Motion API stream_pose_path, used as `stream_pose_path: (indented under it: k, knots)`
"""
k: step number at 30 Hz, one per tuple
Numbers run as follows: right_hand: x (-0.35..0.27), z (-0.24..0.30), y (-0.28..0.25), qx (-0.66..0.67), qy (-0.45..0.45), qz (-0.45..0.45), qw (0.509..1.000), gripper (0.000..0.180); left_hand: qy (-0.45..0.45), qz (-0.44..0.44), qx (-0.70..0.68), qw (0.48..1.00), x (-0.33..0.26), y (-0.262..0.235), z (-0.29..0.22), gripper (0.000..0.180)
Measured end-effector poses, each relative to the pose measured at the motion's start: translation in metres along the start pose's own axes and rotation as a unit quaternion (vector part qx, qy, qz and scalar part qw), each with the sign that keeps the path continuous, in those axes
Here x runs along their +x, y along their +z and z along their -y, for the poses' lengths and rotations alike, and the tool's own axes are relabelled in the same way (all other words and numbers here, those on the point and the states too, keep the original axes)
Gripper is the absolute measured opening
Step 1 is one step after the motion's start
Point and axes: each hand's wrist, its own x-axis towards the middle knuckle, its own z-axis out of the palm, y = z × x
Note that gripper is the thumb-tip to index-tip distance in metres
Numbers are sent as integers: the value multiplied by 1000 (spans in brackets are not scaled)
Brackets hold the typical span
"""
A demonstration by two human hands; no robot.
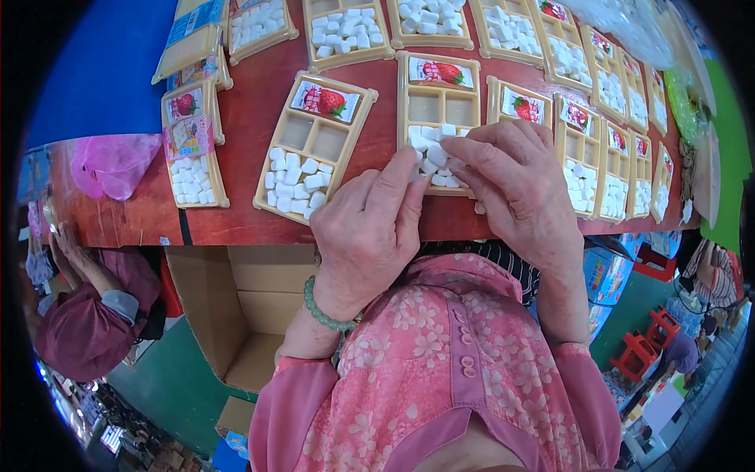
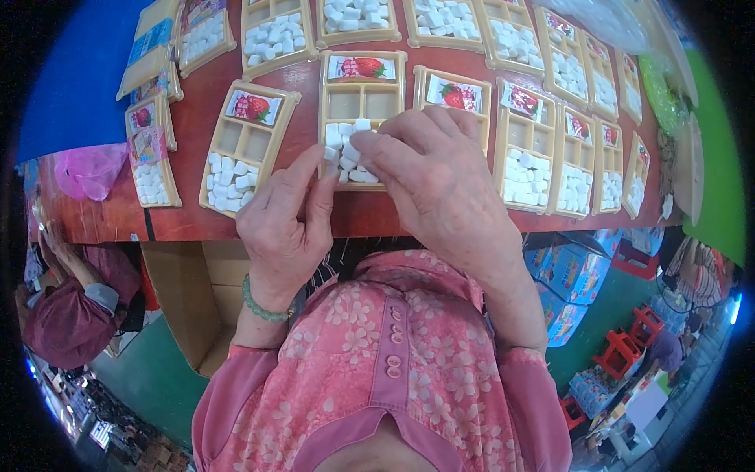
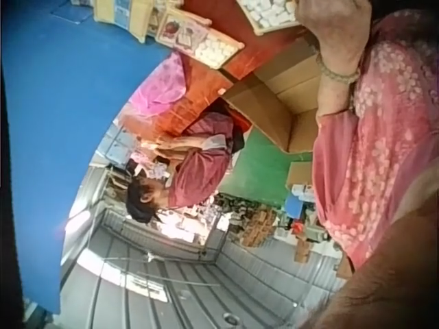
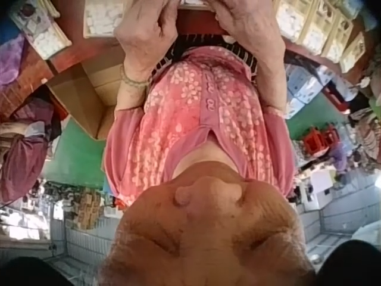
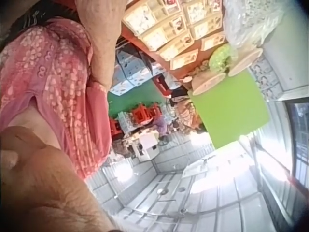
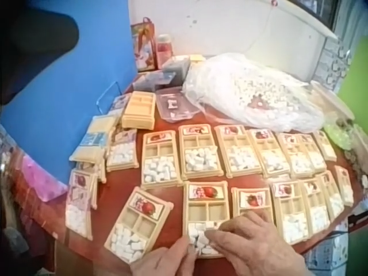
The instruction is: Packaging small white square items into partitioned plastic trays on a factory work table.
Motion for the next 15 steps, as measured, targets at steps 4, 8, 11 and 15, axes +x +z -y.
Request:
stream_pose_path:
  k: [4,8,11,15]
  knots:
    - [2,2,5,-23,-18,-2,1000,21,-2,-7,10,1000,-1,4,2,37]
    - [4,2,13,-42,-20,8,999,20,-23,6,13,1000,2,5,1,31]
    - [3,1,15,-37,-26,-3,999,19,-32,3,1,999,4,5,0,25]
    - [3,0,13,23,-6,-35,999,17,-56,3,-26,998,4,2,0,20]
